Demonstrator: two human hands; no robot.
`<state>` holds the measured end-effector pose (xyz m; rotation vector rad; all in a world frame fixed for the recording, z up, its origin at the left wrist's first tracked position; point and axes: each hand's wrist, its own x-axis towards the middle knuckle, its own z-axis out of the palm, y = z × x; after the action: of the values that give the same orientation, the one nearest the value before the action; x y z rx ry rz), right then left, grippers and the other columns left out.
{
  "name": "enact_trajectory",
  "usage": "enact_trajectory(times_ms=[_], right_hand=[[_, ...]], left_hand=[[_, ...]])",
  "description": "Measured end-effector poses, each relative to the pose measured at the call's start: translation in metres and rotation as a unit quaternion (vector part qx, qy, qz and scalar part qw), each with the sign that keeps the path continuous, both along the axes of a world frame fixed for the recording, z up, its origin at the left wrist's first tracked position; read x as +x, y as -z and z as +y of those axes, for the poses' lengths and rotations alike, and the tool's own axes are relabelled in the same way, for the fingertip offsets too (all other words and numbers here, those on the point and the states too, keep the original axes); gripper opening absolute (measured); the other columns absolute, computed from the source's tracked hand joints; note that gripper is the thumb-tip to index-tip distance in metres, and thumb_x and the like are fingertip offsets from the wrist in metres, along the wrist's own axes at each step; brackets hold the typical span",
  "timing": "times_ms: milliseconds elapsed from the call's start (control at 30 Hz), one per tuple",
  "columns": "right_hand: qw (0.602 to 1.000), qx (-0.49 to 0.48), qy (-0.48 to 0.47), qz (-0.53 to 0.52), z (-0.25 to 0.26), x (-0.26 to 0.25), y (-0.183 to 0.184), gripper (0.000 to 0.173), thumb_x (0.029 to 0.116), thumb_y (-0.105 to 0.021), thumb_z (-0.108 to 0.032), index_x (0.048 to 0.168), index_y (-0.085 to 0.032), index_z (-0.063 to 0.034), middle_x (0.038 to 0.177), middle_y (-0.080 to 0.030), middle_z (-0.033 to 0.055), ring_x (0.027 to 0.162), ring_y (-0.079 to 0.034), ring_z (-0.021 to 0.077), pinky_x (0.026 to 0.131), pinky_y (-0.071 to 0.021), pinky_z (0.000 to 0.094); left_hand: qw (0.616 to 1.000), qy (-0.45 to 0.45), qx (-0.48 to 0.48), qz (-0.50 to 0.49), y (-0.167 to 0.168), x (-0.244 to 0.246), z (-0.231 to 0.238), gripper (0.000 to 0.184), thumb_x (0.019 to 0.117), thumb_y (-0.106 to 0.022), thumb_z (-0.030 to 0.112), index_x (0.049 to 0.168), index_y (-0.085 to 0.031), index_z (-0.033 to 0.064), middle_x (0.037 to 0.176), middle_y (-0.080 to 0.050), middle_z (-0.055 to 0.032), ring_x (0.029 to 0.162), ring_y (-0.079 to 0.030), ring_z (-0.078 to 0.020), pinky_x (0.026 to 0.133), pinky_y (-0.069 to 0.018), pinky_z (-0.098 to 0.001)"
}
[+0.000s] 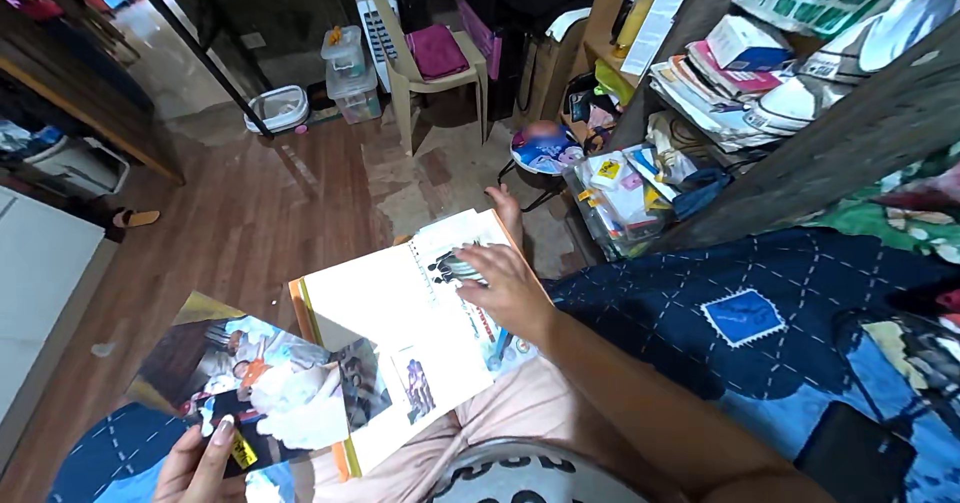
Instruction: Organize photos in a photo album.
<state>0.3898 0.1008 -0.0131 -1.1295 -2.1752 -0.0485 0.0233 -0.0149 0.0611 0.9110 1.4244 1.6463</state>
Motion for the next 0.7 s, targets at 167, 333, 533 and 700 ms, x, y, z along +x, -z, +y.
enact_trajectory(times_ms=[167, 333, 533, 700], right_hand=[[0.988, -0.151, -0.027, -0.032, -0.005, -0.005, 0.022, 0.045, 0.093, -0.059, 0.006, 0.124, -0.075, -0.024, 0.141, -0.063, 0.0109, 0.133, -0.057, 0.034, 0.11, -0.0444, 0.0565], [0.988, -0.151, -0.033, 0.0, -0.035, -0.021, 0.008, 0.039, 0.1019, -0.057, -0.031, 0.137, -0.066, -0.0162, 0.146, -0.059, 0.0097, 0.14, -0.051, 0.0303, 0.116, -0.0374, 0.0569], [0.942, -0.268, -0.149, -0.136, -0.084, -0.036, 0.006, 0.086, 0.0881, -0.078, -0.029, 0.159, -0.034, -0.0099, 0.166, -0.024, 0.0224, 0.155, -0.021, 0.0365, 0.124, -0.0163, 0.0596], [0.925, -0.291, -0.237, -0.061, -0.095, -0.035, -0.006, 0.051, 0.0987, -0.056, -0.005, 0.15, -0.05, -0.0067, 0.16, -0.042, 0.0156, 0.152, -0.033, 0.0302, 0.126, -0.0222, 0.0473]], left_hand=[[1.0, -0.009, -0.015, 0.018, -0.001, -0.003, -0.003, 0.019, 0.1006, -0.05, 0.003, 0.103, -0.06, 0.0195, 0.089, -0.073, 0.0116, 0.082, -0.071, -0.0025, 0.076, -0.0622, -0.0258], [1.0, -0.003, -0.01, 0.01, 0.0, -0.003, -0.001, 0.019, 0.1007, -0.05, 0.003, 0.104, -0.06, 0.0182, 0.09, -0.073, 0.0105, 0.084, -0.071, -0.0033, 0.078, -0.0623, -0.0265], [1.0, 0.011, -0.006, 0.008, -0.004, 0.003, 0.002, 0.021, 0.1012, -0.049, 0.002, 0.102, -0.061, 0.019, 0.09, -0.074, 0.011, 0.083, -0.071, -0.0025, 0.077, -0.0618, -0.0247], [1.0, 0.02, 0.002, 0.009, -0.001, 0.001, 0.003, 0.021, 0.102, -0.048, 0.003, 0.104, -0.061, 0.0198, 0.091, -0.074, 0.0112, 0.084, -0.072, -0.0029, 0.078, -0.062, -0.0252]])
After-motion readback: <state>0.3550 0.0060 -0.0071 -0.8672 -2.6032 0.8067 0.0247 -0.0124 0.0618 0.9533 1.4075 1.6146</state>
